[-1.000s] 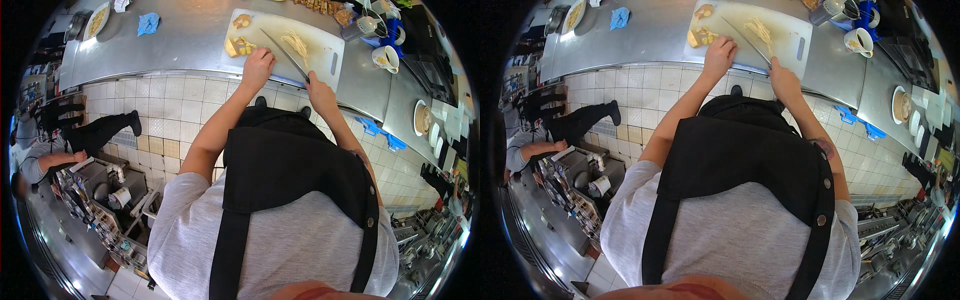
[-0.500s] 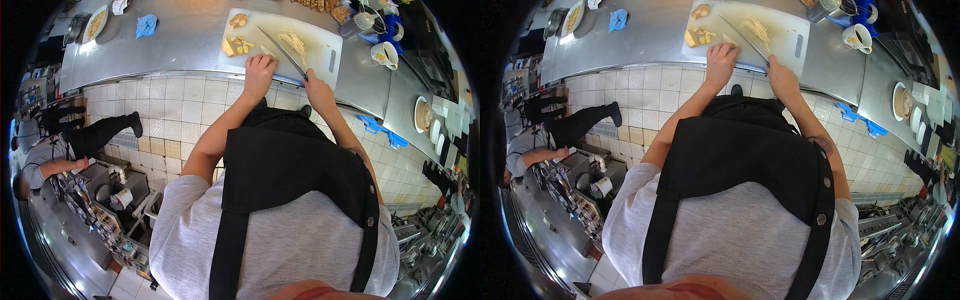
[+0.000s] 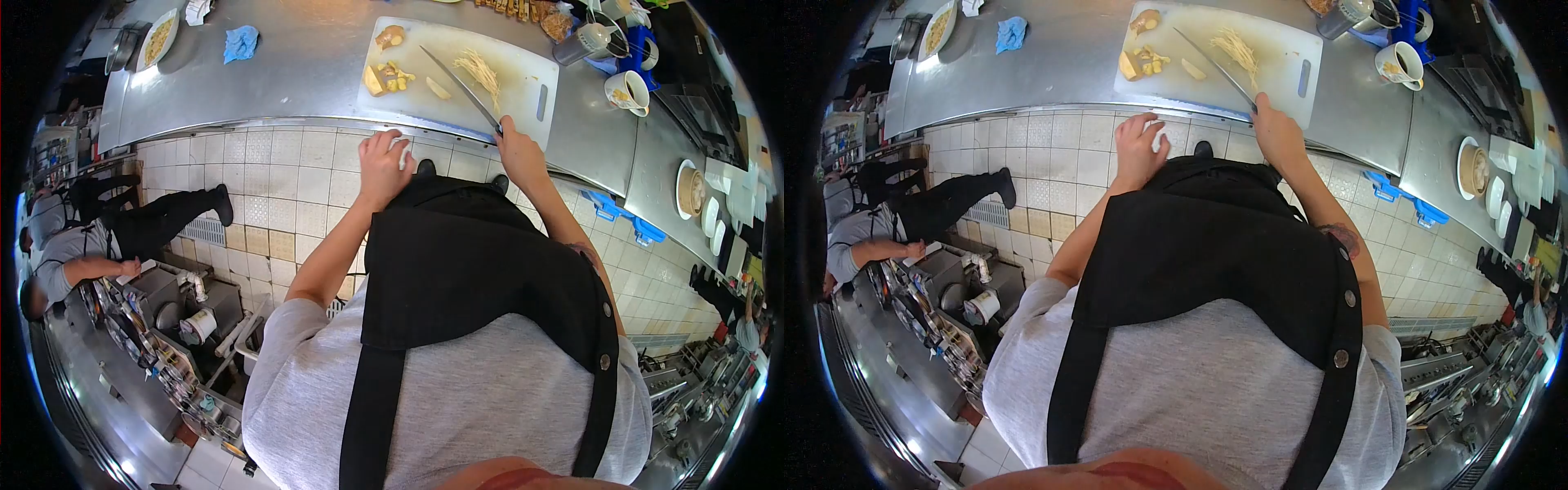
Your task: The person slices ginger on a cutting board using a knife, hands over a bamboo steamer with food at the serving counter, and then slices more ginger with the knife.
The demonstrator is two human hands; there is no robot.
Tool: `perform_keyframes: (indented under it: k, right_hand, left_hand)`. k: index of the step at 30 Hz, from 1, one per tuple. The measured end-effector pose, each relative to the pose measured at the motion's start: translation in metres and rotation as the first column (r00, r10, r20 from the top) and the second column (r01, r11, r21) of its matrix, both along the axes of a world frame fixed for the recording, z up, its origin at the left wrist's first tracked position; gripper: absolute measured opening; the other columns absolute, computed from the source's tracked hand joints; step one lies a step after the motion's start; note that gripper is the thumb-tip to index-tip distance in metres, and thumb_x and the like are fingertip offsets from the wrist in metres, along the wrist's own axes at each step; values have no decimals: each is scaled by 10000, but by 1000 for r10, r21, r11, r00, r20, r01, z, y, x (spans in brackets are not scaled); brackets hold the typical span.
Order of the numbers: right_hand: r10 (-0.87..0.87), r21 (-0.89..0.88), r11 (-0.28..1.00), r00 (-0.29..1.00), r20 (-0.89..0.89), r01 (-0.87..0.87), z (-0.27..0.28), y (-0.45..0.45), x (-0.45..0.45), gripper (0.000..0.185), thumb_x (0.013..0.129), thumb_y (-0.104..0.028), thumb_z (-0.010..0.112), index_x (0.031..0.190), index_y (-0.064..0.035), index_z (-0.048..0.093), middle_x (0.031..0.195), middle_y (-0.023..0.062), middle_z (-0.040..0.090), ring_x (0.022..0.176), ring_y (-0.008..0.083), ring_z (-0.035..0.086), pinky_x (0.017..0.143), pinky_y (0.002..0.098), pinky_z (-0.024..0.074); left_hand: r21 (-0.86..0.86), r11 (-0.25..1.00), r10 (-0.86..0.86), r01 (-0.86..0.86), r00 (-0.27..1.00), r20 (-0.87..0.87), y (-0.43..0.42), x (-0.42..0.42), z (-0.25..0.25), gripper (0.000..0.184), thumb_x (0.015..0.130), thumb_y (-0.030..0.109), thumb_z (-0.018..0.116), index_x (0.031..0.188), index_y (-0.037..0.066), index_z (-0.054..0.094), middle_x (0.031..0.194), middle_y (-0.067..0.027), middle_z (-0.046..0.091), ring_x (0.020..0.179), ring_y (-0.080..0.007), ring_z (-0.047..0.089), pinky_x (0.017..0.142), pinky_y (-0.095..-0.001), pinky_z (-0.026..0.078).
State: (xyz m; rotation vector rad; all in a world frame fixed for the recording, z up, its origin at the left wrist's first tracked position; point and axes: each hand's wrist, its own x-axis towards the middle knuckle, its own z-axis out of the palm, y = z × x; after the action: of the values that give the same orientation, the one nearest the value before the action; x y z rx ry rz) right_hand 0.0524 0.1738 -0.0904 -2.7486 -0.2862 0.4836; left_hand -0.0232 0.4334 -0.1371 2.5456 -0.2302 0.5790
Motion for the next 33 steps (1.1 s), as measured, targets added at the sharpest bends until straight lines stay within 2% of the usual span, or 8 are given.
perform_keyframes:
  k: [3,4,7,10,13,16,22,33]
  right_hand:
    - [-4,-4,1000,1000,-6,4,-1,0,0,228,976,-252,495,1051,-54,409,800,263,657,771,488,631,679,583,481]
    - [1,1,1000,1000,2,-1,-2,0,1,228,977,-252,496,1051,-54,410,800,262,657,768,487,631,678,581,481]
    - [27,8,1000,999,20,-27,-1,-1,1,227,976,-251,500,1052,-55,415,798,261,656,759,483,631,673,577,480]
    - [55,6,998,998,20,-55,3,-1,0,227,974,-254,509,1053,-58,424,791,259,655,754,478,631,668,576,480]
    - [72,-2,997,997,10,-72,6,-3,-1,228,973,-258,514,1053,-61,431,783,257,652,752,473,633,664,575,480]
    - [98,-7,995,995,15,-97,10,-5,-8,226,973,-256,517,1054,-62,434,772,255,650,745,470,634,656,572,481]
    - [108,-13,994,994,9,-108,20,-5,-13,226,970,-250,525,1052,-60,433,747,251,640,727,468,629,645,570,478]
    - [89,-43,995,995,-53,-91,52,-6,-25,228,967,-233,520,1057,-40,441,786,267,649,754,482,632,667,577,484]
  left_hand:
    - [-49,995,73,-82,986,-152,26,-3,-17,108,719,108,756,757,74,661,885,-61,591,902,-274,558,801,-436,406]
    - [8,990,142,-142,980,-138,29,-1,-16,147,710,120,790,736,78,652,788,-47,554,831,-276,541,749,-432,398]
    - [40,965,263,-260,945,-195,27,9,-7,158,724,99,766,842,64,666,887,-74,592,901,-292,563,813,-433,412]
    - [14,965,260,-263,959,110,2,29,15,282,730,80,741,995,50,651,1012,-102,610,981,-316,574,881,-441,423]
    - [-162,987,31,-20,997,70,-15,46,11,387,742,53,707,1116,35,610,1112,-122,598,1041,-328,570,921,-446,431]
    - [-203,969,-110,144,980,168,-34,73,4,278,758,41,688,1028,15,627,1053,-122,610,1011,-321,578,885,-434,455]
    - [-238,962,-93,132,981,168,-45,104,-18,88,785,-18,671,867,-9,639,943,-124,627,913,-320,605,799,-398,504]
    - [-233,970,-32,73,984,173,-43,103,-20,72,797,-1,668,867,-8,652,952,-118,644,910,-307,616,804,-383,515]
